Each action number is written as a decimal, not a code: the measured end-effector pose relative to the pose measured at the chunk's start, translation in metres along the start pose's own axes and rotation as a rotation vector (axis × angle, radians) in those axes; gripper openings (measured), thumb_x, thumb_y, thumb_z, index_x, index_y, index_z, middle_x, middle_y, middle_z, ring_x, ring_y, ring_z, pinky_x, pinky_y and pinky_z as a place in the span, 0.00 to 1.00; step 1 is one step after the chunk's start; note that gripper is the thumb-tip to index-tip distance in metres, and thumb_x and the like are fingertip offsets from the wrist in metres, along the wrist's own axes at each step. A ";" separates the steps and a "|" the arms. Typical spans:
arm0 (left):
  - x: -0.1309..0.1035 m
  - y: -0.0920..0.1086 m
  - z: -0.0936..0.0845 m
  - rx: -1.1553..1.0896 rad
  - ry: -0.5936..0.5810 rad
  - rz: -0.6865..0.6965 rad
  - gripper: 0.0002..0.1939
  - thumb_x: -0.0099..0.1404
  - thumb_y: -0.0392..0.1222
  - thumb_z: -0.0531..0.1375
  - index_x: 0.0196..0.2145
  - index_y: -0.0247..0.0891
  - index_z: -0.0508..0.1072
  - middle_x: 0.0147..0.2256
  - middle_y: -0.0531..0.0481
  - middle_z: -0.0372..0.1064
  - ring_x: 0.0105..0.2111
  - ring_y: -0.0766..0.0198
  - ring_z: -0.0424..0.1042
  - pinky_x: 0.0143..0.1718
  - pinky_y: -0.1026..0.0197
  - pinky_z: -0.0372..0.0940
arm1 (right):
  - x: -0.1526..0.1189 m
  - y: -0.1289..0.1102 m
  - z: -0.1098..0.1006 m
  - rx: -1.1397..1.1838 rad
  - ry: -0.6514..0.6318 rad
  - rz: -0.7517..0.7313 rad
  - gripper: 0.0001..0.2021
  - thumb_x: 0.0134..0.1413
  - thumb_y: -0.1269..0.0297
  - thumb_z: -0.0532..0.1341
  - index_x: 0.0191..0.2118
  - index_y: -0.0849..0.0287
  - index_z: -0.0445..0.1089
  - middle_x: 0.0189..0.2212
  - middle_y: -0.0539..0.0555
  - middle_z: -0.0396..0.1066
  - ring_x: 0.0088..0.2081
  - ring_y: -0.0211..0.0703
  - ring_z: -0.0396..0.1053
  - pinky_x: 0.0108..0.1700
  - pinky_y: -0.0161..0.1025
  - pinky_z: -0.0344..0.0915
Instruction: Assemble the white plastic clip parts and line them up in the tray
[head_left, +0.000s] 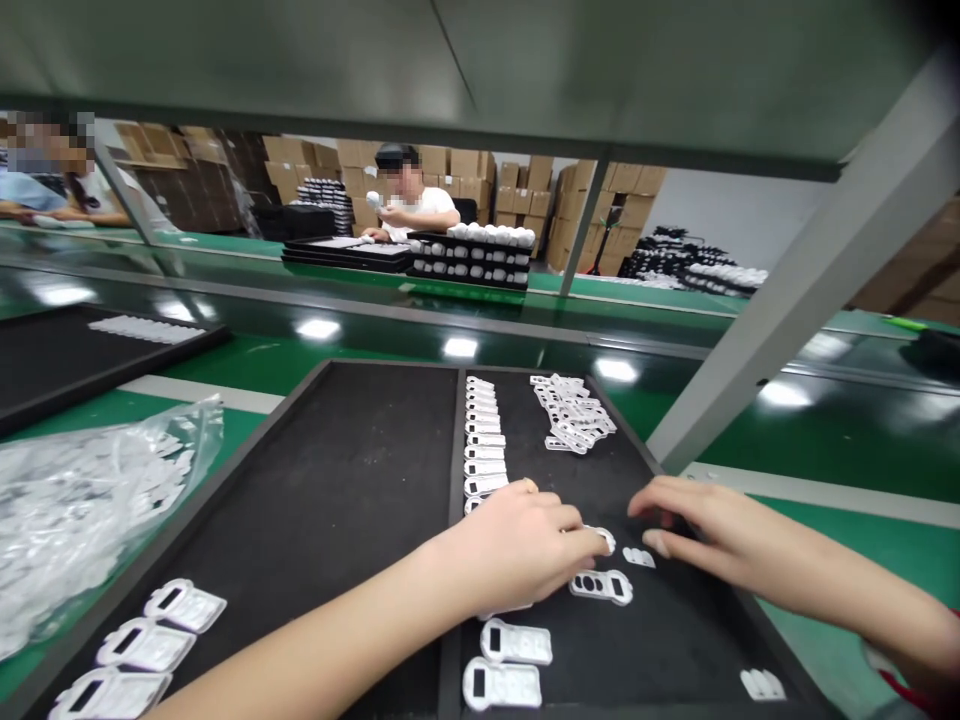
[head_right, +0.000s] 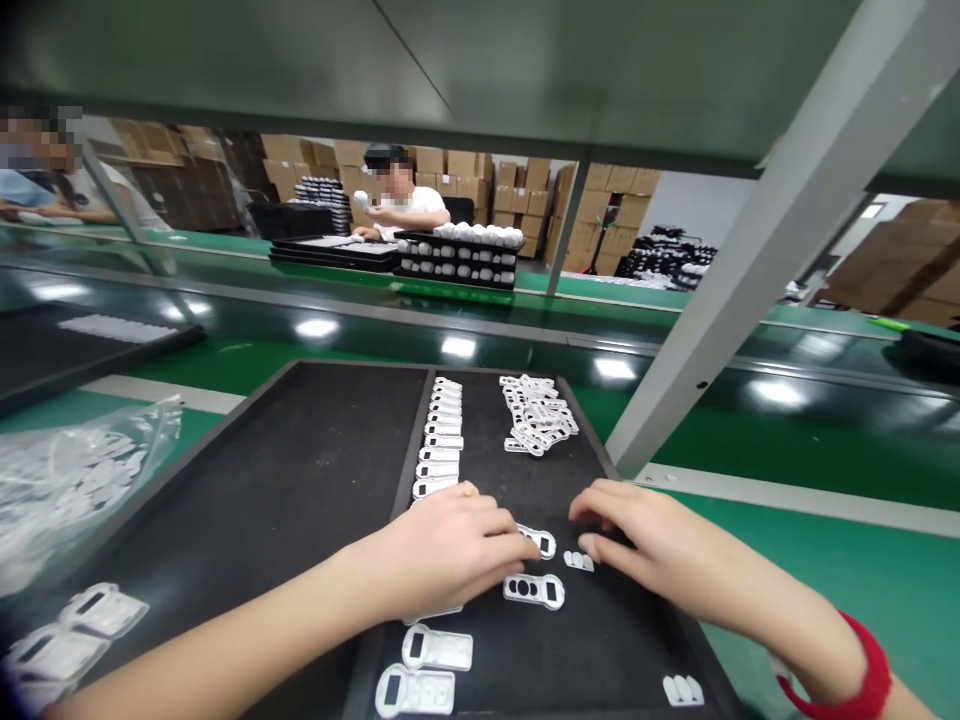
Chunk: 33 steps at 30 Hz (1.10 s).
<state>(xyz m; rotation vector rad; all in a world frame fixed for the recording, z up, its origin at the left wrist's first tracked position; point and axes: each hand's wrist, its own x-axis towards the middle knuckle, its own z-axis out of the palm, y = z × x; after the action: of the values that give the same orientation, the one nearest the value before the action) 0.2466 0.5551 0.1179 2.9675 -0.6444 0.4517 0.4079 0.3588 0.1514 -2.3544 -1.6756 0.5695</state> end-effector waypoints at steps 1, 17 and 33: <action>0.000 0.002 0.000 -0.011 -0.024 0.014 0.09 0.70 0.45 0.57 0.46 0.42 0.70 0.35 0.54 0.73 0.34 0.62 0.71 0.33 0.58 0.58 | 0.001 0.002 -0.002 -0.009 -0.023 0.001 0.09 0.63 0.59 0.54 0.44 0.50 0.70 0.41 0.51 0.72 0.41 0.46 0.71 0.43 0.42 0.67; 0.001 0.004 -0.002 -0.037 -0.034 0.083 0.08 0.70 0.37 0.56 0.45 0.44 0.72 0.44 0.53 0.72 0.39 0.64 0.68 0.36 0.59 0.58 | 0.004 0.002 0.010 0.052 -0.149 -0.002 0.05 0.60 0.67 0.54 0.38 0.54 0.66 0.35 0.50 0.70 0.35 0.43 0.66 0.36 0.39 0.60; 0.002 -0.005 0.002 0.018 -0.089 -0.009 0.19 0.60 0.58 0.64 0.35 0.38 0.72 0.35 0.53 0.73 0.32 0.62 0.71 0.35 0.57 0.57 | 0.013 -0.013 0.013 0.448 0.059 0.030 0.11 0.62 0.52 0.56 0.39 0.53 0.68 0.29 0.47 0.73 0.32 0.40 0.69 0.36 0.36 0.63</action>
<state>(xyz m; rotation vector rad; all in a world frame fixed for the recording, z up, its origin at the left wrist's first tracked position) 0.2506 0.5585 0.1161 3.0207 -0.6374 0.3276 0.3952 0.3746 0.1413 -2.0519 -1.3221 0.7790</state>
